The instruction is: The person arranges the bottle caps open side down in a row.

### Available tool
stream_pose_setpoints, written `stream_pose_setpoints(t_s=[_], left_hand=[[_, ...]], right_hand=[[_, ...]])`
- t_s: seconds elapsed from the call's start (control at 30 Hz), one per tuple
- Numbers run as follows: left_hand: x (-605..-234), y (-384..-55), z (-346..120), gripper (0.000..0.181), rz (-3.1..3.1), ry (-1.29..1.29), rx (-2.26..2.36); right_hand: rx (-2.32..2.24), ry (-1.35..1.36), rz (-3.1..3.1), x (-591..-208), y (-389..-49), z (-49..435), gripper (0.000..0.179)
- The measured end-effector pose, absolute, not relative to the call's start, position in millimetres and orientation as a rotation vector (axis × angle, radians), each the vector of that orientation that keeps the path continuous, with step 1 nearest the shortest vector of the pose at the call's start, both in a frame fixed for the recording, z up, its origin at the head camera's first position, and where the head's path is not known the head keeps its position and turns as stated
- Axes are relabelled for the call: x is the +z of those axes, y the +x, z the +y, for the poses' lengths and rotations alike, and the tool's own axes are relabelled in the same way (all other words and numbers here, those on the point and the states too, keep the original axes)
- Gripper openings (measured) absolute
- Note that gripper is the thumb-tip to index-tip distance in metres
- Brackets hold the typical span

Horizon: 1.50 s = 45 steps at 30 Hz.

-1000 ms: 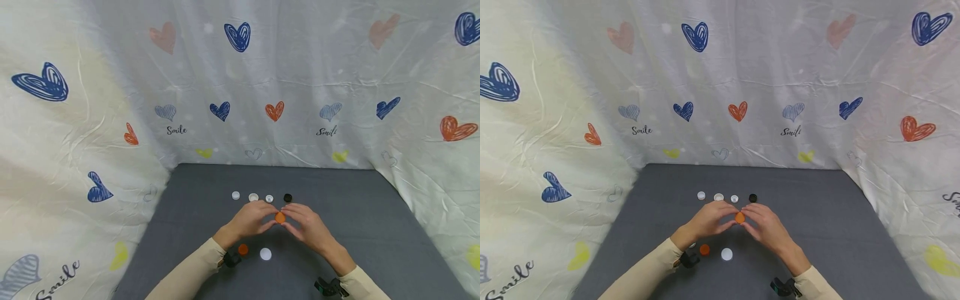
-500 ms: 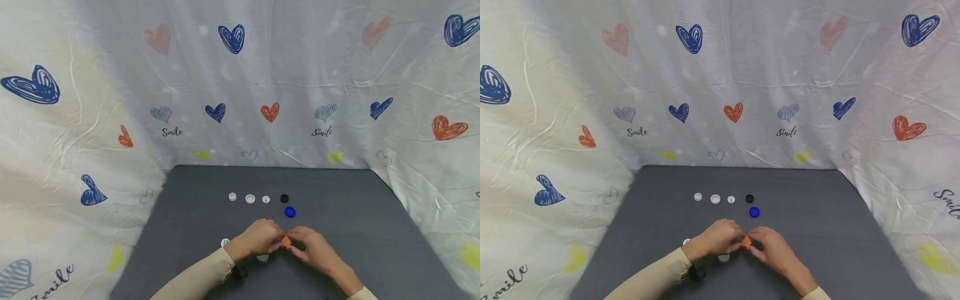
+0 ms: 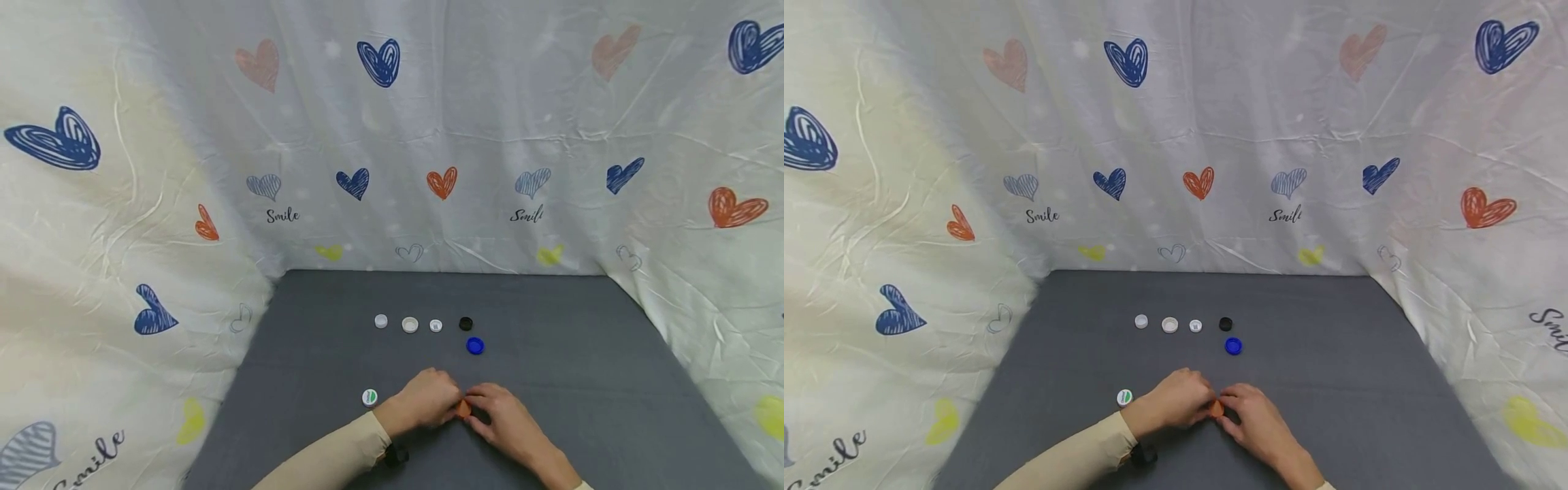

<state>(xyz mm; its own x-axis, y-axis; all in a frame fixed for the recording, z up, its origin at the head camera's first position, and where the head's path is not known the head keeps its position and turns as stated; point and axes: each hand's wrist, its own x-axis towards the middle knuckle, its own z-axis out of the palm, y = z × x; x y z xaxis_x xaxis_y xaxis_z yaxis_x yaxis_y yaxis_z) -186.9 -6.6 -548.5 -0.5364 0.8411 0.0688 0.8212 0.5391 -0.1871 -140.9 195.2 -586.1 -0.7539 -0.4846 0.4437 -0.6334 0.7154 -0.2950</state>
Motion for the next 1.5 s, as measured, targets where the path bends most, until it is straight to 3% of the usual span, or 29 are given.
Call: stream_pose_setpoints(t_s=[0.5, 0.7, 1.0, 1.17, 1.5], left_hand=[[-539.7, -197.4, -14.6, 0.018, -2.670, -1.359, 0.119], [-519.2, -216.2, -16.6, 0.020, -2.699, -1.266, 0.055], [-499.4, -247.4, -5.3, 0.037, -2.788, -1.125, -0.058], [-499.9, -260.4, 4.2, 0.044, -2.832, -1.138, -0.099], [-514.7, -278.5, 19.9, 0.039, -2.895, -1.153, -0.115]], right_hand=[[0.594, 0.773, -2.692, -575.8, -142.2, 200.3, 0.034], [0.537, 0.719, -2.721, -556.5, -157.0, 216.7, 0.040], [0.453, 0.648, -2.684, -531.2, -184.1, 235.2, 0.043], [0.455, 0.654, -2.665, -530.8, -200.3, 239.2, 0.044], [0.474, 0.609, -2.740, -545.9, -225.2, 242.5, 0.045]])
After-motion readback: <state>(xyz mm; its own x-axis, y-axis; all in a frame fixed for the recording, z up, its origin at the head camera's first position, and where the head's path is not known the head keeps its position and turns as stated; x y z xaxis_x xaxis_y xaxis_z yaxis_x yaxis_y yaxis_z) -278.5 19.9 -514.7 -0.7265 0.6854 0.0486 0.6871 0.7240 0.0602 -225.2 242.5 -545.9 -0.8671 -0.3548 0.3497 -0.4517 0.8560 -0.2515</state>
